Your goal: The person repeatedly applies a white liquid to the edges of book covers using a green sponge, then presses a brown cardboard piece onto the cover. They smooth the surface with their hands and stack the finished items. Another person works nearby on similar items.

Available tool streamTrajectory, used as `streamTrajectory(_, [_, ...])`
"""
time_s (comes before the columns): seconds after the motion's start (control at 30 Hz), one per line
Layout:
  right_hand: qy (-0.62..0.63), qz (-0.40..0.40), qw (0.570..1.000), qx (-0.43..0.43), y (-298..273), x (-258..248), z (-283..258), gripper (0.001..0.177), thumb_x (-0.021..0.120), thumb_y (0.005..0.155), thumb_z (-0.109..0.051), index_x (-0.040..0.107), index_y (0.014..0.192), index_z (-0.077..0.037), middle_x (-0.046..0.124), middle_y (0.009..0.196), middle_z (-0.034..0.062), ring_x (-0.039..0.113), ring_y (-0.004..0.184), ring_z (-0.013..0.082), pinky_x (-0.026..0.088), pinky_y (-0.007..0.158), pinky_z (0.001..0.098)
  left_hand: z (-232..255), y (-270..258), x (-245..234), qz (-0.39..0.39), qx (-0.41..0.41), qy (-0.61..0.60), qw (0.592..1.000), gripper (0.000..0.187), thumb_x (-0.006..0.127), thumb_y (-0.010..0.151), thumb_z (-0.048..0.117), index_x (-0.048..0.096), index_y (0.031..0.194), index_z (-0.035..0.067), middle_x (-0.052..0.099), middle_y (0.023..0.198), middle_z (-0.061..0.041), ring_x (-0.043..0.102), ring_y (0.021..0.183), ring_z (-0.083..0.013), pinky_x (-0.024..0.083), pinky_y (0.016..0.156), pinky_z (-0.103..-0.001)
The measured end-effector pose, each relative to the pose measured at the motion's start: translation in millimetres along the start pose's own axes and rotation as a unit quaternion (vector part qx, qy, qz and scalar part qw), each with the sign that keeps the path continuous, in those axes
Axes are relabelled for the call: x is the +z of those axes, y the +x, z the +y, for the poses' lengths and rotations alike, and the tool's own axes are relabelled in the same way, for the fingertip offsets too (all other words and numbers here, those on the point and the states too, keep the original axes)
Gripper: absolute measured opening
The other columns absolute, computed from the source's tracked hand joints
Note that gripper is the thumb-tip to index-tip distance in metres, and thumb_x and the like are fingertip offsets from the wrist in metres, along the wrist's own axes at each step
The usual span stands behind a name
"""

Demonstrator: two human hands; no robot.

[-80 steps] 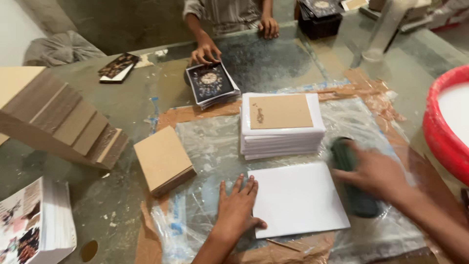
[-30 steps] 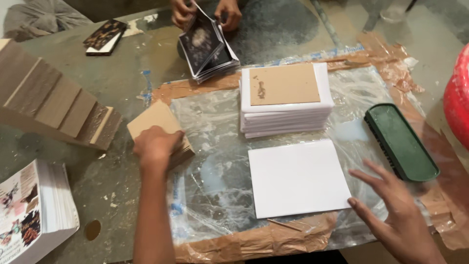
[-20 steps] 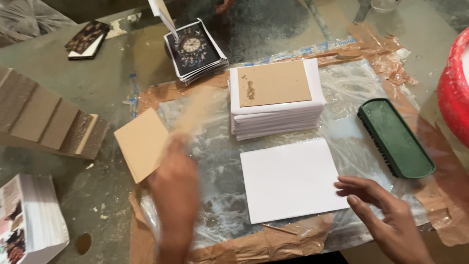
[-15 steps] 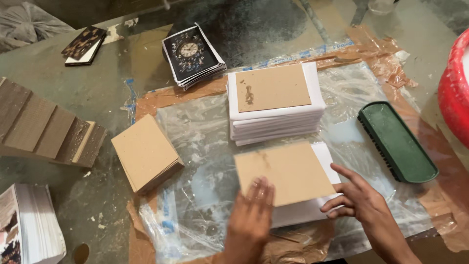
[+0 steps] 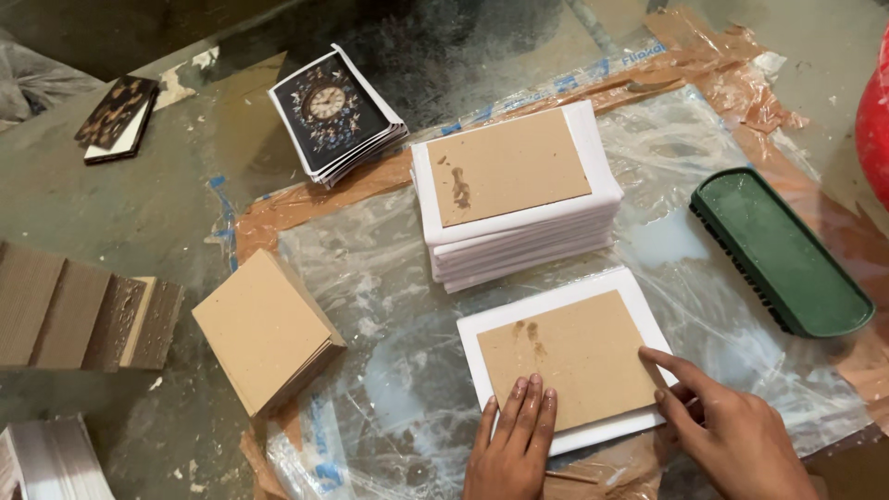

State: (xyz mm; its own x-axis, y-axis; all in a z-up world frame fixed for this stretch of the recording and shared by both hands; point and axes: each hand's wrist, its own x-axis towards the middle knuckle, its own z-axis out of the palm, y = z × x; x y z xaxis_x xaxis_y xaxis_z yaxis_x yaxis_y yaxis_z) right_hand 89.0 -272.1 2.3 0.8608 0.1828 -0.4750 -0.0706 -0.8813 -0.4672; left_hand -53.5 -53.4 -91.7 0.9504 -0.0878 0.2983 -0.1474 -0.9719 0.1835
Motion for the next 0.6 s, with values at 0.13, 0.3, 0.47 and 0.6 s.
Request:
streamTrajectory(0.13, [-0.046, 0.018, 0.999, 0.016, -2.2, -0.1, -6.5, 0.053, 0.068, 0.094, -0.036, 0.054, 0.144, -0.045, 0.083, 0.089, 0.0064, 0.082, 0.086, 0.025, 0.064, 0.08, 0.04, -0.3, -2.8, 3.5, -0.022, -0.004, 0.01, 1.0, 0.051, 0.039, 0.105, 0.017, 0.05, 0.154, 0.007, 0.048, 0.159, -0.014, 0.043, 0.149, -0.0248, 0.031, 0.116, -0.055])
streamTrajectory(0.3, [-0.036, 0.035, 0.999, 0.017, -3.2, 1.6, -11.6, 0.05, 0.069, 0.092, -0.04, 0.056, 0.14, -0.043, 0.083, 0.087, 0.0068, 0.082, 0.085, 0.0236, 0.064, 0.079, 0.0407, 1.3, -0.6, 2.5, -0.022, 0.003, 0.015, 1.0, 0.05, 0.039, 0.105, 0.017, 0.049, 0.153, 0.006, 0.047, 0.159, -0.015, 0.042, 0.149, -0.0251, 0.029, 0.116, -0.055])
streamTrajectory(0.47, [-0.044, 0.045, 0.998, 0.013, -6.2, 0.1, -15.3, 0.048, 0.068, 0.092, -0.042, 0.057, 0.138, -0.042, 0.082, 0.086, 0.0054, 0.081, 0.079, 0.0233, 0.063, 0.076, 0.0403, 4.9, 2.1, -3.7, -0.021, -0.009, 0.002, 1.0, 0.051, 0.042, 0.103, 0.016, 0.049, 0.152, 0.006, 0.048, 0.159, -0.014, 0.043, 0.148, -0.0252, 0.03, 0.116, -0.054])
streamTrajectory(0.6, [-0.05, 0.04, 0.998, 0.015, -6.9, -2.4, -19.9, 0.044, 0.066, 0.095, -0.043, 0.058, 0.138, -0.041, 0.081, 0.081, 0.0049, 0.08, 0.073, 0.0238, 0.063, 0.073, 0.04, 6.8, 4.2, -9.2, -0.024, -0.019, -0.004, 1.0, 0.052, 0.044, 0.102, 0.014, 0.049, 0.153, 0.007, 0.049, 0.159, -0.013, 0.043, 0.148, -0.0248, 0.031, 0.116, -0.054])
